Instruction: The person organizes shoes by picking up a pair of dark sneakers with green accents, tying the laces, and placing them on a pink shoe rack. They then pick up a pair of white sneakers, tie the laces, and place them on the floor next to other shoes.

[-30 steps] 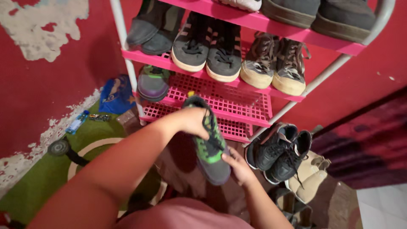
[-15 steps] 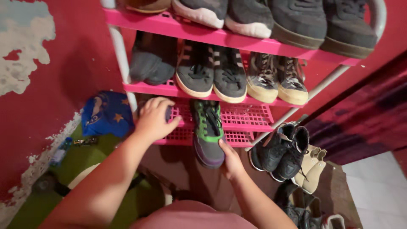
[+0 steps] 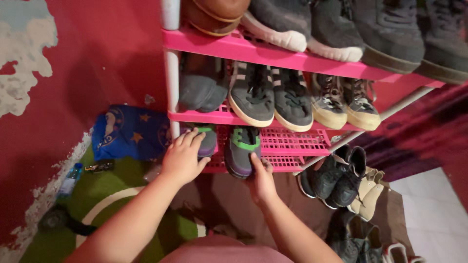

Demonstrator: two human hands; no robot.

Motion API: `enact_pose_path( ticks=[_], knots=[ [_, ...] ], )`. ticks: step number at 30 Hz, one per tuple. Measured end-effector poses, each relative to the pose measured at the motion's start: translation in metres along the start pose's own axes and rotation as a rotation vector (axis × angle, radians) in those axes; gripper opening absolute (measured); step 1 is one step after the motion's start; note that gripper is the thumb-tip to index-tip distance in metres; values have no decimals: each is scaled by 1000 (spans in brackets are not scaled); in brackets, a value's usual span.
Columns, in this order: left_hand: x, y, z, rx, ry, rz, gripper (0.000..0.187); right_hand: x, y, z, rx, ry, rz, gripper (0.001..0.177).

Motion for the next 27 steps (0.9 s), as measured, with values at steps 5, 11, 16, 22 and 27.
enact_pose_path(
  ticks=[5, 11, 16, 22, 27],
  knots=[
    [0, -6, 2, -26, -30, 16, 79, -25, 6, -15, -91, -73, -46, 71],
    [-2, -6, 1, -30, -3, 49, 80, -3, 4, -2, -70, -88, -54, 68],
    [-4, -6, 1, -38, 31, 71, 79, 32, 8, 25, -83, -129, -56, 64],
    [-5, -5, -1, -39, 48, 61, 78, 32, 4, 19, -142, -100, -3, 61],
    [-6, -4, 0, -48, 66, 70, 78, 33, 1, 19, -140, -179, -9, 56]
  ],
)
Point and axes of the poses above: each hand's wrist, its own x-axis towards the middle knuckle, its own z-axis out of the palm, y = z × x, the point moved 4 cm from there along x, towards the middle knuckle, and after that the axes turned 6 degrees about y, right-handed, at the moved point
